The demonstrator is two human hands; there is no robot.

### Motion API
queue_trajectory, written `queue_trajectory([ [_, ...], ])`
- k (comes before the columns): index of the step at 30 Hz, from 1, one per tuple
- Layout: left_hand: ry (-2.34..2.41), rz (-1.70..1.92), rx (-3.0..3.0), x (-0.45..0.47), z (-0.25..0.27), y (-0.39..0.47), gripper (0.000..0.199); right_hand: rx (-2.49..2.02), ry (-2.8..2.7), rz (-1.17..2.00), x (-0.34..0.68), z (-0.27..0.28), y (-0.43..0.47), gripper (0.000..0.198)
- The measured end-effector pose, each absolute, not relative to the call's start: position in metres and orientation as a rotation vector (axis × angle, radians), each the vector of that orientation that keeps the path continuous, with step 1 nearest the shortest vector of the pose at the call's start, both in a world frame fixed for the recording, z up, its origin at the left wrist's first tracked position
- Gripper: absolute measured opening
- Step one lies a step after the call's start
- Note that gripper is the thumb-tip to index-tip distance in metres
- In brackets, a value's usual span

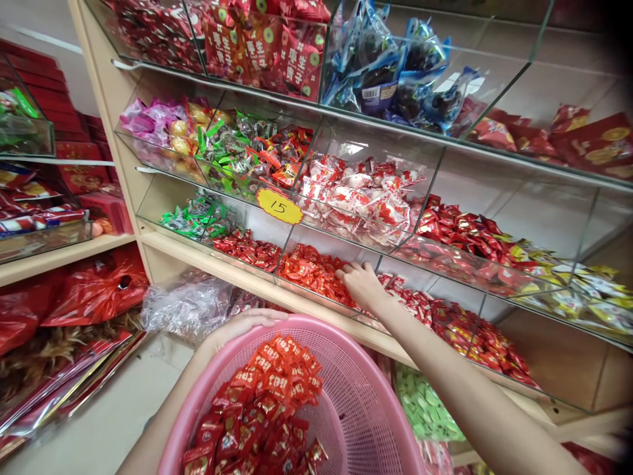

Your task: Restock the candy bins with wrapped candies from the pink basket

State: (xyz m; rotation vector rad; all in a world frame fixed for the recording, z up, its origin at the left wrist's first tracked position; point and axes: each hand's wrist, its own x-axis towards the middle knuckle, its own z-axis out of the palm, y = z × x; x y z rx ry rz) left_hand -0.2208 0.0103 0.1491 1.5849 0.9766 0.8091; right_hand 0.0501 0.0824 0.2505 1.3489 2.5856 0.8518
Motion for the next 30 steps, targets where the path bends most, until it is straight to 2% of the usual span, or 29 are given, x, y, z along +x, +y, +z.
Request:
queue_trajectory([
  [7,1.017,0.801,1.537,-0.216,0.165,0.002,0.036,1.333,2.590,0.854,0.046,0.239,0.086,0.024],
  [11,1.029,0.811,1.528,-0.215,0.171,-0.001,0.032,1.483,2.607,0.791,0.045,0.244,0.086,0.017],
  [17,0.996,0.829,1.553,-0.217,0.169,-0.001,0.031,1.752,3.017,0.318,0.043,0.262,0.075,0.016],
  [21,0.946,0.873,1.584,-0.223,0.154,0.002,0.027,1.615,3.351,-0.186,0.032,0.264,0.044,0.016],
  [25,0.886,0.828,1.611,-0.227,0.134,0.015,0.035,1.385,3.415,-0.578,0.008,0.245,0.009,0.014],
  [27,0.921,0.828,1.565,-0.226,0.128,0.020,0.034,1.308,3.381,-0.638,-0.004,0.229,-0.004,0.018],
  [30,0.915,0.851,1.548,-0.225,0.128,0.022,0.033,1.206,3.274,-0.552,-0.019,0.207,-0.018,0.020],
])
